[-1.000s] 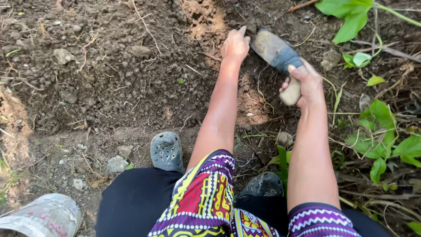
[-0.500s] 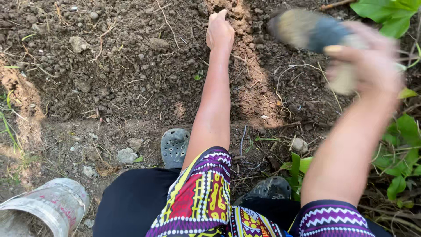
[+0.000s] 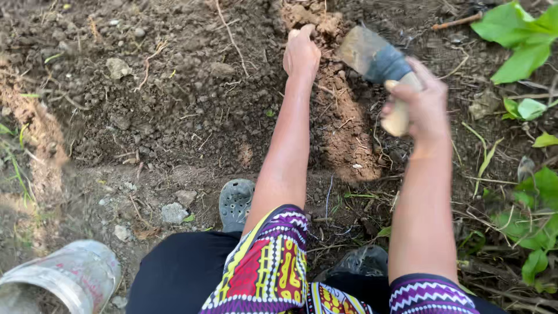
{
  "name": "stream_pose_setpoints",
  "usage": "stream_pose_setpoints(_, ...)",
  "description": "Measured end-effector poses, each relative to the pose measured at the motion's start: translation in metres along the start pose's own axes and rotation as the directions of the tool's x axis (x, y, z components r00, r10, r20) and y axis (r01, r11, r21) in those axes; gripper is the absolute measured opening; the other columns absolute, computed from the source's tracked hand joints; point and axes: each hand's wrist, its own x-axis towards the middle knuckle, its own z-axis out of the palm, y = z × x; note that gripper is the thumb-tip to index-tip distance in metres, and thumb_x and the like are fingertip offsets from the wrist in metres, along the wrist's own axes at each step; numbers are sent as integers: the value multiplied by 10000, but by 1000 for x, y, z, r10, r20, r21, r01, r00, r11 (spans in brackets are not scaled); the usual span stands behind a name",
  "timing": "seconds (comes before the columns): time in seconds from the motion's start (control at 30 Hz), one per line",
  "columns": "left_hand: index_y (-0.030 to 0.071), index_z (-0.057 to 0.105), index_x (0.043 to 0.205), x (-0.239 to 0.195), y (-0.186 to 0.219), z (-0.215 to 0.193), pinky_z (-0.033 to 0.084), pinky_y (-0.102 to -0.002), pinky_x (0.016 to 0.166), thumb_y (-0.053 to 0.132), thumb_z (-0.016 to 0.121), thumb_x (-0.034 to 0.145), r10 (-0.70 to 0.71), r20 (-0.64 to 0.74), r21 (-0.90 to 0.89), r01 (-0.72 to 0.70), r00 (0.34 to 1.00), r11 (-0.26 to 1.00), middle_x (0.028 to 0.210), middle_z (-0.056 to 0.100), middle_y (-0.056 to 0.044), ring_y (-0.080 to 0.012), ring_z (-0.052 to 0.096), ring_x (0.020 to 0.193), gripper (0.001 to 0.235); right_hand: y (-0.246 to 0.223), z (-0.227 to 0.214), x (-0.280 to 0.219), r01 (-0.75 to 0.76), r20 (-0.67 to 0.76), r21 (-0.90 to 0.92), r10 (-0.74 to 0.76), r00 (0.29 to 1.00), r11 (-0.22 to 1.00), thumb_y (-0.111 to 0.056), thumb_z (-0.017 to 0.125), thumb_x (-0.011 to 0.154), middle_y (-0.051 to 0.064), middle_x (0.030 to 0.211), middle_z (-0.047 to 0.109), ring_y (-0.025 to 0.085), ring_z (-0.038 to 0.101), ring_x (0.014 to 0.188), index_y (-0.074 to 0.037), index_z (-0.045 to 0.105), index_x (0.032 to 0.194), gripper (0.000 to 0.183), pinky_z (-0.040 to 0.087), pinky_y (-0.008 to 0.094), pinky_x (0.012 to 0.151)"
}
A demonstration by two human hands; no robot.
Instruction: The person uses a small hand hoe to dig and loosen soil in a garden bed. They repeatedly strike the ground and pull the soil backward to create a furrow, occasionally using their left hand to clear debris.
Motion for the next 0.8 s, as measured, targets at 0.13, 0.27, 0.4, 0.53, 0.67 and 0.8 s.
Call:
stream_pose_setpoints(0.13,295,568,1410,6,3,-4,572,-430,928,263,555,1003,10,-128,-60,-17,992,998,1478,544,-54,-259,673,1108,408,-81,-25,-35,194,139,-174,-171,975,965,107,776,869,166,1078,731,189,680,699,-31,643,1569,726,587,320,574)
stream_pose_setpoints(0.27,352,545,1424,9,20,-13,504,-494,967,390,584,959,-73,22,-38,73,997,997,1392,545,-32,-297,593,1157,468,-113,-16,-29,263,147,-316,-227,963,912,76,740,862,116,1032,718,168,661,667,-52,644,1496,654,565,301,543)
stream_pose_setpoints(0.4,379,499,1453,14,36,-13,505,-527,958,439,630,929,22,-20,96,-20,1000,995,1322,507,-102,-376,535,1189,544,-53,22,40,100,23,-161,-98,995,982,64,726,863,114,1015,759,176,674,607,-37,642,1445,597,569,366,479)
stream_pose_setpoints(0.53,384,485,1440,9,42,4,531,-523,924,480,699,876,82,1,199,-81,997,977,1371,465,-147,-408,521,1207,611,-7,-3,60,-22,10,21,22,1000,1000,4,722,917,133,908,682,171,638,558,-82,557,1535,646,575,371,473)
stream_pose_setpoints(0.67,403,502,1425,5,28,16,527,-525,936,333,712,851,142,38,226,-147,989,963,1335,499,-135,-417,513,1215,615,7,14,29,-252,60,232,245,968,939,-27,673,988,141,932,650,175,646,583,-13,515,1569,602,622,362,513)
stream_pose_setpoints(0.8,355,638,1321,15,-1,4,548,-486,956,121,666,857,187,-24,127,-183,982,975,1287,614,-107,-349,619,1160,520,14,64,8,-106,45,246,98,994,963,52,648,865,203,993,703,198,643,552,-87,488,1515,683,583,355,461)
